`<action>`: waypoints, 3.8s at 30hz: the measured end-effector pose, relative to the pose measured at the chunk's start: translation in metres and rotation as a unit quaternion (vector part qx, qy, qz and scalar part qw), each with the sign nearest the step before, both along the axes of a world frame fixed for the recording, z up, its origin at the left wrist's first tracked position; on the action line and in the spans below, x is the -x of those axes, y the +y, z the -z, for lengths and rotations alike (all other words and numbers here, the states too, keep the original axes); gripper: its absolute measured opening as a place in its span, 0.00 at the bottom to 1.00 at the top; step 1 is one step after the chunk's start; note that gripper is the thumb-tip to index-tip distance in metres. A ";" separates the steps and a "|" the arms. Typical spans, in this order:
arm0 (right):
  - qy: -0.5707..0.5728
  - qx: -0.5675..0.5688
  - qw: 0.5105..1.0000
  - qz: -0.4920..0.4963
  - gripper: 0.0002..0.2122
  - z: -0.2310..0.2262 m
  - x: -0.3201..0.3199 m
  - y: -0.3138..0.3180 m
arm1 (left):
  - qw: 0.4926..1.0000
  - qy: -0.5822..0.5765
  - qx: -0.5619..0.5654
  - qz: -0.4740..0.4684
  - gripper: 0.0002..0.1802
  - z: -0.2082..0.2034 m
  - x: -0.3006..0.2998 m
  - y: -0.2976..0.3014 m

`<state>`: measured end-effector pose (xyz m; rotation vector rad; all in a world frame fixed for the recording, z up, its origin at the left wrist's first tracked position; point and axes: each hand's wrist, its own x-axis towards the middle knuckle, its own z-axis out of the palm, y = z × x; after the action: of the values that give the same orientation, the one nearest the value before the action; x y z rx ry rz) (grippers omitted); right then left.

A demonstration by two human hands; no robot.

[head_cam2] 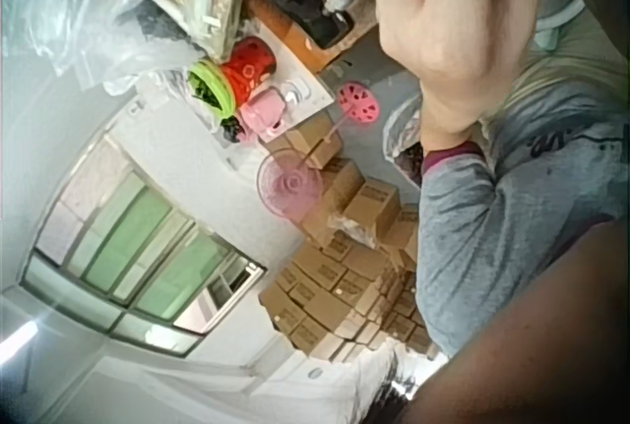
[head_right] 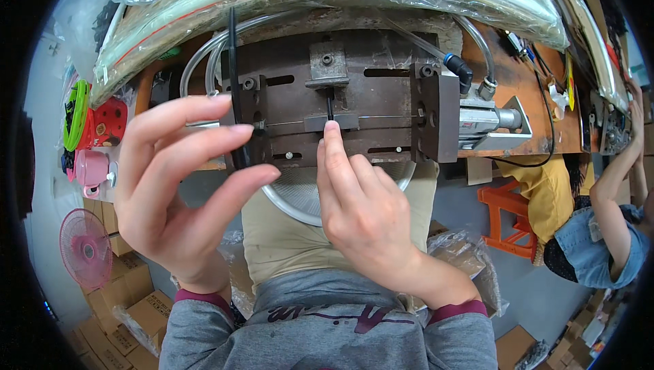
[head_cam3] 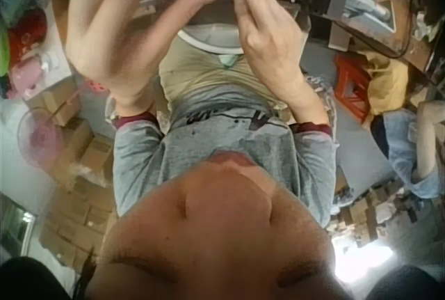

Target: Assembling wire connectors by manually placing components into a pneumatic press machine.

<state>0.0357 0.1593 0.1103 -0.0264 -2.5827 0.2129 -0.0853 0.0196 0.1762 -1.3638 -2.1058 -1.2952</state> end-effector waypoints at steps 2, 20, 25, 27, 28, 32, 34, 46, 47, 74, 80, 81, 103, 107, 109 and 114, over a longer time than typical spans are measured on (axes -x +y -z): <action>0.006 -0.013 1.000 -0.005 0.12 -0.003 0.002 0.003 | 1.000 -0.019 0.015 -0.003 0.22 0.002 -0.006 -0.002; -0.100 0.106 0.988 -0.041 0.18 -0.062 -0.007 0.042 | 0.995 -0.069 0.011 0.078 0.21 0.019 -0.021 -0.004; 0.125 -0.135 0.973 0.139 0.11 -0.105 0.024 0.152 | 0.993 -0.070 0.044 0.085 0.20 0.031 -0.026 -0.005; 0.000 -0.179 0.955 0.237 0.17 -0.120 0.039 0.201 | 0.994 -0.048 0.058 0.081 0.19 0.037 -0.029 -0.003; -0.007 -0.208 0.953 0.220 0.18 -0.116 0.044 0.251 | 0.994 -0.037 0.065 0.077 0.19 0.040 -0.031 -0.001; -0.030 -0.255 0.943 0.213 0.16 -0.096 0.065 0.359 | 0.994 0.002 0.086 0.060 0.17 0.050 -0.036 0.016; -0.109 -0.207 0.952 0.200 0.21 -0.108 0.085 0.297 | 0.993 0.008 0.107 0.038 0.16 0.056 -0.036 0.017; -0.230 -0.023 0.960 0.158 0.19 -0.146 0.126 0.179 | 0.988 0.062 0.139 0.020 0.15 0.062 -0.039 0.028; -0.235 0.004 0.962 0.139 0.18 -0.156 0.120 0.162 | 0.988 0.058 0.144 0.021 0.15 0.061 -0.038 0.028; -0.119 -0.029 0.992 0.036 0.14 -0.150 0.134 0.188 | 0.985 0.048 0.161 0.035 0.14 0.056 -0.037 0.028; -0.055 0.083 0.995 -0.007 0.10 -0.147 0.110 0.166 | 0.984 0.010 0.163 0.075 0.14 0.045 -0.040 0.012; 0.045 -0.050 0.995 -0.078 0.08 -0.136 0.105 0.177 | 0.981 0.004 0.171 0.095 0.16 0.041 -0.041 0.008; 0.171 -0.053 0.984 -0.027 0.16 -0.085 0.073 0.163 | 0.998 -0.045 -0.018 0.045 0.19 0.038 -0.024 0.039; 0.242 -0.016 0.969 -0.047 0.09 -0.088 0.076 0.152 | 0.999 0.001 0.011 0.046 0.17 0.047 -0.029 0.036; 0.257 0.049 0.964 -0.043 0.09 -0.091 0.073 0.139 | 0.998 0.017 0.015 0.053 0.17 0.052 -0.037 0.041; 0.287 0.228 0.925 -0.096 0.08 -0.089 0.078 0.142 | 0.988 0.147 0.050 0.016 0.14 0.041 -0.025 0.050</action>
<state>-0.0426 0.3009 0.1997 0.1046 -1.9026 0.7710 -0.0608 0.0695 0.1348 -1.5299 -1.9746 -0.9418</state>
